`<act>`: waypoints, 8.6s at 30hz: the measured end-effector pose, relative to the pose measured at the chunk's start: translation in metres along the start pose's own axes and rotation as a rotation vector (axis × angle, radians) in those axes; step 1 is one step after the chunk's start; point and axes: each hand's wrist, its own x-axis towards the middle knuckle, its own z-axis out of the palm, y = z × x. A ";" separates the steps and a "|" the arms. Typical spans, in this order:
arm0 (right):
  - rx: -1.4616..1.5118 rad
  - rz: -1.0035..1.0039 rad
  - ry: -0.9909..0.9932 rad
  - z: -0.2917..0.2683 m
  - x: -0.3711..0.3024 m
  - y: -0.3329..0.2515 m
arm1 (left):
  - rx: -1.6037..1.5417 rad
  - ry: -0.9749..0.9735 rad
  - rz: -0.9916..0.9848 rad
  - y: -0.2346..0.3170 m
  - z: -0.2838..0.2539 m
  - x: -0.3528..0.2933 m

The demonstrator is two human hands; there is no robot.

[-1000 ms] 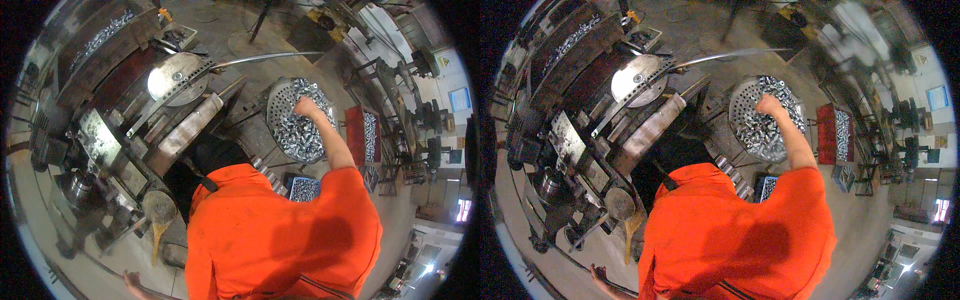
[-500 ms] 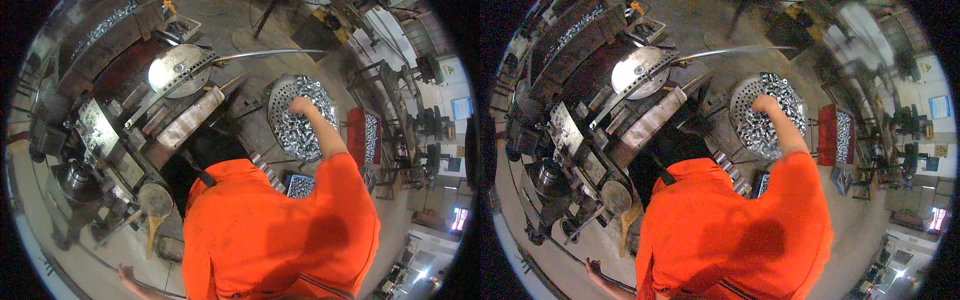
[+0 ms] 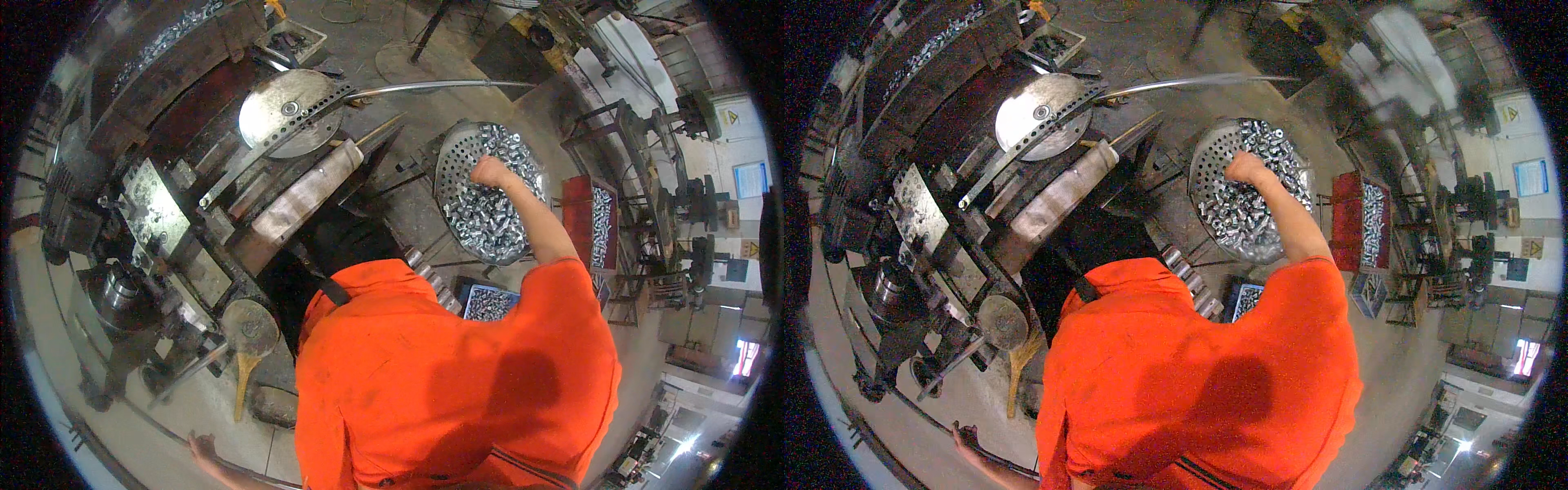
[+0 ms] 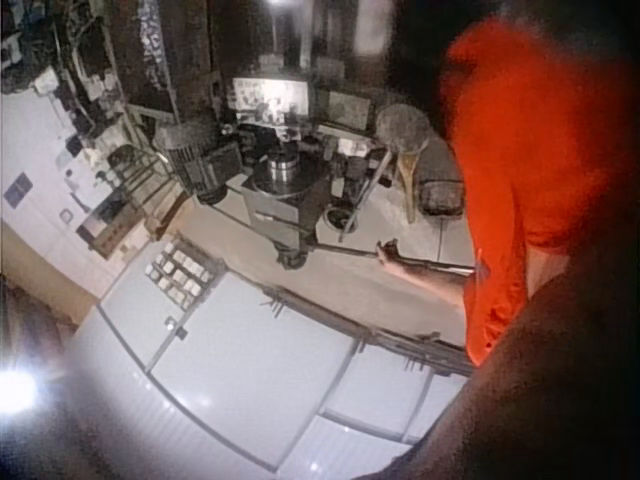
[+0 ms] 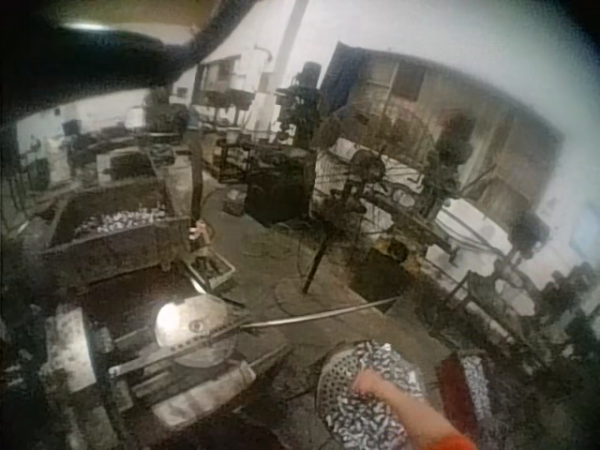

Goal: The person operates a metal turning machine in a workshop. They repeatedly insert small metal pieces into the machine, engage the mechanism with a lever, and remove the processed parts, placing them into a collection tray.

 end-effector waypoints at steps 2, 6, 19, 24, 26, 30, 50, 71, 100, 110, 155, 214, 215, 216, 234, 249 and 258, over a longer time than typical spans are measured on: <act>0.255 0.258 0.087 -0.052 -0.021 -0.053 | 0.146 -0.024 0.098 -0.019 -0.024 0.001; 0.545 0.318 0.103 -0.020 -0.009 -0.036 | -0.289 0.007 -0.117 0.020 0.025 -0.014; 0.415 -0.185 0.257 -0.016 -0.017 -0.017 | -0.156 0.054 0.031 0.025 0.029 -0.032; -0.188 -0.255 0.200 -0.013 -0.013 -0.030 | -0.252 0.035 0.028 0.000 0.007 -0.016; -0.036 -0.402 0.332 -0.005 -0.014 -0.026 | -0.238 0.067 0.010 0.006 0.017 -0.017; 1.091 0.404 -0.042 -0.013 -0.009 -0.062 | -0.301 0.082 -0.064 0.028 0.030 -0.032; 2.196 -0.534 0.416 -0.157 -0.059 -0.102 | -0.178 0.155 0.087 0.036 0.050 -0.050; 0.474 -1.372 0.577 -0.436 0.010 -0.489 | 0.785 0.252 0.071 0.046 0.055 -0.183; 0.822 -0.820 0.442 -0.422 0.050 -0.575 | 1.210 0.724 0.055 -0.030 -0.040 -0.137; 0.876 -0.860 0.347 -0.425 0.039 -0.558 | 1.176 0.689 0.063 -0.021 -0.094 -0.076; 1.038 0.112 0.529 -0.042 -0.022 -0.161 | -0.323 0.244 0.211 0.074 0.185 0.018; 0.913 -0.961 0.847 -0.373 0.016 -0.359 | 1.041 -0.118 0.249 -0.028 0.176 0.026; 0.883 -1.048 0.857 -0.384 0.014 -0.383 | 0.967 -0.073 0.294 -0.015 0.163 0.019; 0.843 -1.097 0.834 -0.395 0.015 -0.407 | 0.893 -0.022 0.333 0.002 0.145 0.006; 0.486 -0.941 0.682 -0.407 0.035 -0.570 | 0.982 0.723 -0.072 0.021 -0.028 -0.104; 0.369 -0.948 0.505 -0.414 0.044 -0.565 | 0.715 0.767 0.026 0.051 0.096 -0.166; 0.177 -0.837 0.662 -0.439 0.027 -0.528 | 0.521 0.262 0.216 0.064 0.049 -0.121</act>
